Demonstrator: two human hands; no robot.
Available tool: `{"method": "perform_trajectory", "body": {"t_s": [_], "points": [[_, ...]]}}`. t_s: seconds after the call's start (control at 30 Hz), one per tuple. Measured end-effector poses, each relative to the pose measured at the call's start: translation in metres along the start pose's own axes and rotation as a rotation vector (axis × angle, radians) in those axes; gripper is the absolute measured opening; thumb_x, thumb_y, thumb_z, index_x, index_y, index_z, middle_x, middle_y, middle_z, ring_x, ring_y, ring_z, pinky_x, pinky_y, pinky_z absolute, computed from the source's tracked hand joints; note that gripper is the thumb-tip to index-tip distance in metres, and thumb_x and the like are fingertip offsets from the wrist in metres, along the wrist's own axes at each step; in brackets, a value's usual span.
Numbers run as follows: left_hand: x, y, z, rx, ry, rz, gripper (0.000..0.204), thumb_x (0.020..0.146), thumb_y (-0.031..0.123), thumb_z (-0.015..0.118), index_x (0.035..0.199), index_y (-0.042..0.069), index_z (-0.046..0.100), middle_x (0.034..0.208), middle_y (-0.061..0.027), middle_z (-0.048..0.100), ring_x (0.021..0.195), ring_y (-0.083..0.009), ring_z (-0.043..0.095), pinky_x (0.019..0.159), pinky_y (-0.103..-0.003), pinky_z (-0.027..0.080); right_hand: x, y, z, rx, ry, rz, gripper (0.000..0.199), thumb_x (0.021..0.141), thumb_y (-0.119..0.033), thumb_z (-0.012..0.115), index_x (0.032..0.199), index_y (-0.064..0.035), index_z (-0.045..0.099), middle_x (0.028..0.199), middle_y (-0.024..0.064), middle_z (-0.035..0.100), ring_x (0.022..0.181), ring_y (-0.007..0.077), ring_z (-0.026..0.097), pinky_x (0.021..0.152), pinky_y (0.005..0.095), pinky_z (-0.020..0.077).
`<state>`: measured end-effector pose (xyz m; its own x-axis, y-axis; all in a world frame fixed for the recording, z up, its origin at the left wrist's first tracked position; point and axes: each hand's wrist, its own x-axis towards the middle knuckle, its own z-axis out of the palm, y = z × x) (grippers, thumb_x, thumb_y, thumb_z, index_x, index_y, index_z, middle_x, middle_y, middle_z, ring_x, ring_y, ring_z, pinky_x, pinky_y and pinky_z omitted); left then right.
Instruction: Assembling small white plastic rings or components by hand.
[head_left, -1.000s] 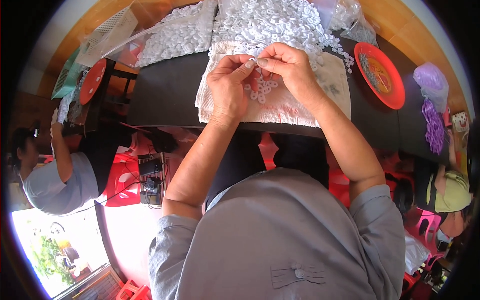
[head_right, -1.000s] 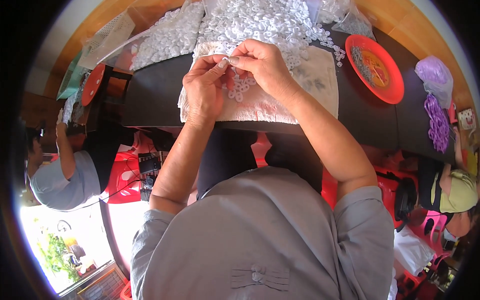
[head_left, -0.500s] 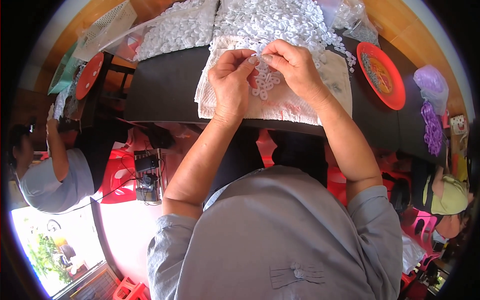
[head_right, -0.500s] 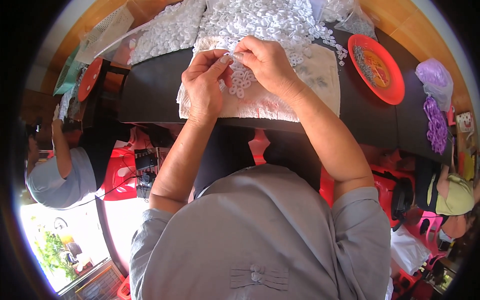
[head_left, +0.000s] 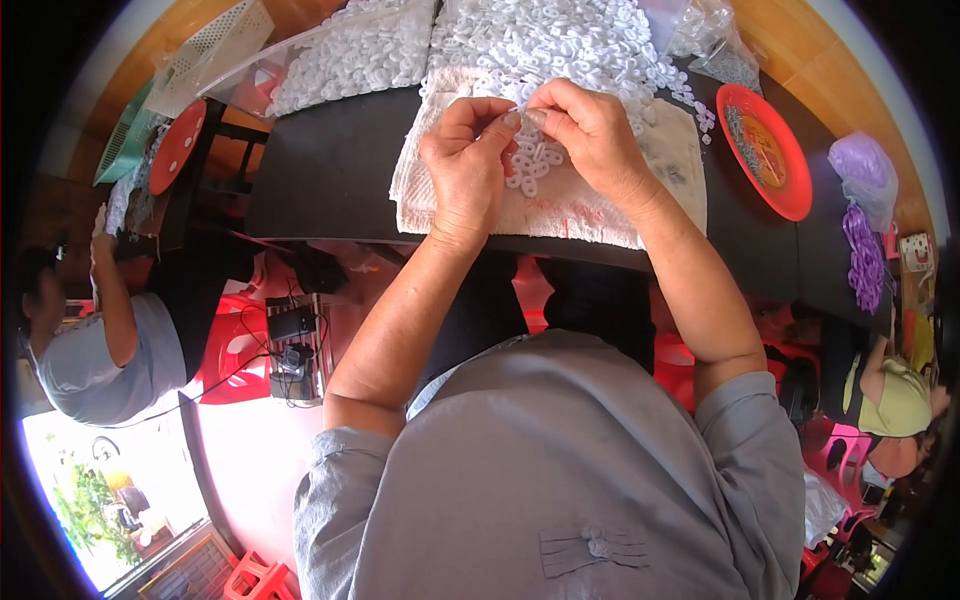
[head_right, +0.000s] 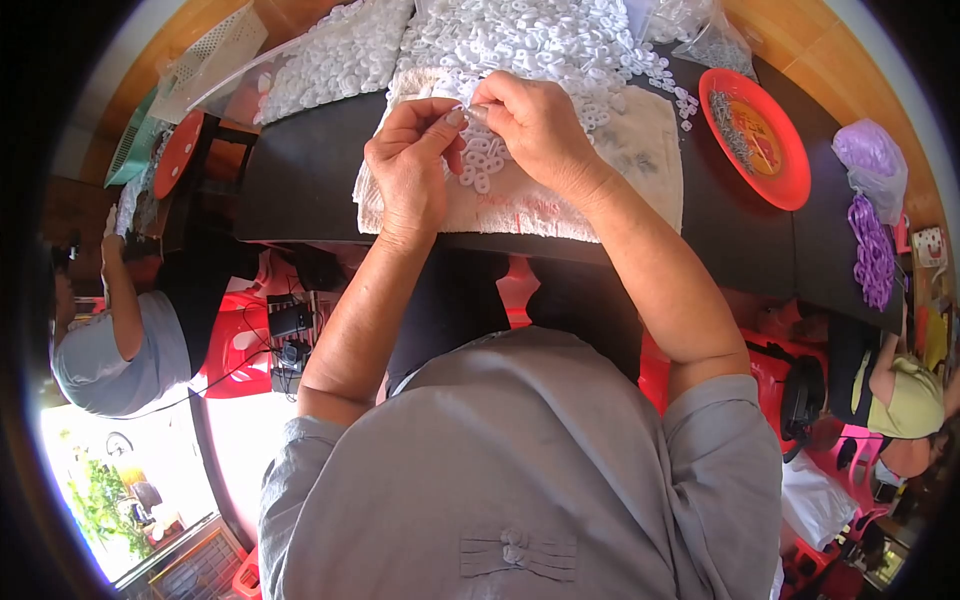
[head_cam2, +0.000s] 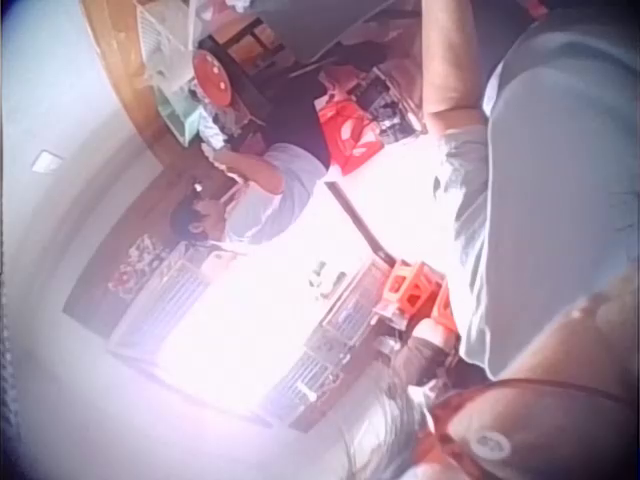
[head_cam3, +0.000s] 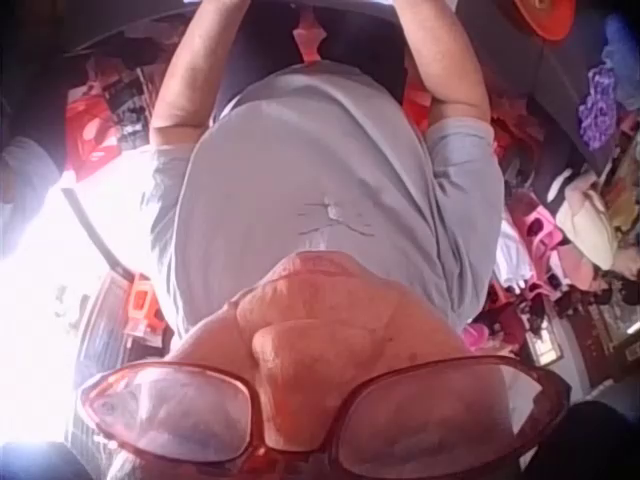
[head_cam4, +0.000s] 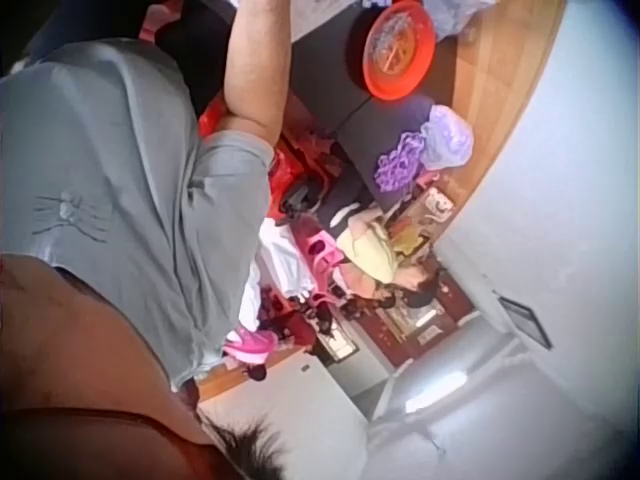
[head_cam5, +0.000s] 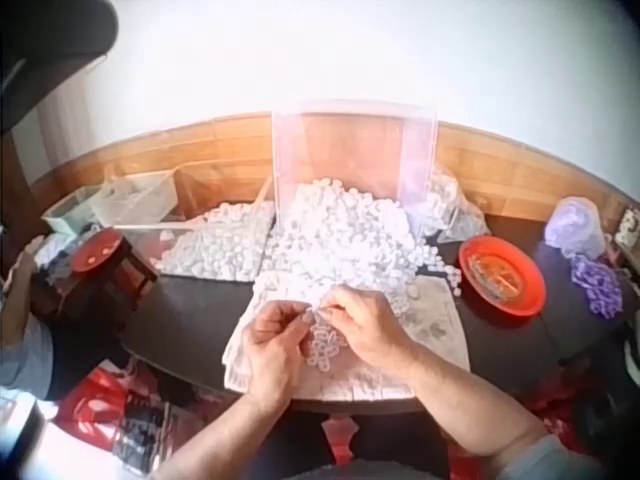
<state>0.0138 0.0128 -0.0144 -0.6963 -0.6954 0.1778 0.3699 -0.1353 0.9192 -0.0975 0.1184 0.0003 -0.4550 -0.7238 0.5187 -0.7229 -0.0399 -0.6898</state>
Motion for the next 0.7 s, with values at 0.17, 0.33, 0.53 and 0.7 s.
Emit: {"method": "perform_trajectory", "body": {"t_s": [0.17,0.33,0.53,0.7], "points": [[0.000,-0.001,-0.001,0.004,0.016,0.007,0.006,0.084,-0.003,0.068,0.090,-0.003,0.066,0.073,-0.0036,0.063,0.058,-0.0072,0.054,0.048,-0.020,0.041,-0.001,-0.003,0.001,0.002,-0.014,0.005,0.004,0.090,-0.004,0.062,0.090,0.0005,0.061,0.073,0.0014,0.062,0.066,0.0082,0.056,0.061,0.0241,0.0464],[-0.001,-0.002,0.001,0.069,0.060,0.029,0.005,0.082,-0.005,0.067,0.087,-0.003,0.066,0.072,-0.0045,0.063,0.056,-0.0078,0.054,0.046,-0.020,0.039,0.001,-0.011,0.004,0.165,-0.054,0.154,0.005,0.090,-0.003,0.062,0.087,0.0003,0.062,0.073,-0.0017,0.061,0.065,0.0048,0.053,0.059,0.0211,0.0439],[0.000,-0.002,0.001,0.018,0.055,0.000,0.004,0.084,-0.003,0.067,0.088,-0.002,0.067,0.072,-0.0042,0.063,0.056,-0.0077,0.053,0.047,-0.020,0.039,-0.001,-0.002,0.003,0.171,-0.073,0.171,0.006,0.091,-0.005,0.062,0.089,-0.0005,0.064,0.076,-0.0024,0.062,0.067,0.0049,0.054,0.061,0.0213,0.0457],[-0.002,0.001,0.004,0.016,0.041,0.013,0.005,0.085,0.000,0.067,0.090,-0.003,0.066,0.077,-0.0024,0.063,0.064,-0.0073,0.054,0.057,-0.021,0.044,0.001,-0.004,0.000,0.193,-0.044,0.202,0.007,0.091,-0.007,0.062,0.092,0.0000,0.065,0.076,-0.0020,0.062,0.069,0.0051,0.055,0.063,0.0217,0.0464]]}}
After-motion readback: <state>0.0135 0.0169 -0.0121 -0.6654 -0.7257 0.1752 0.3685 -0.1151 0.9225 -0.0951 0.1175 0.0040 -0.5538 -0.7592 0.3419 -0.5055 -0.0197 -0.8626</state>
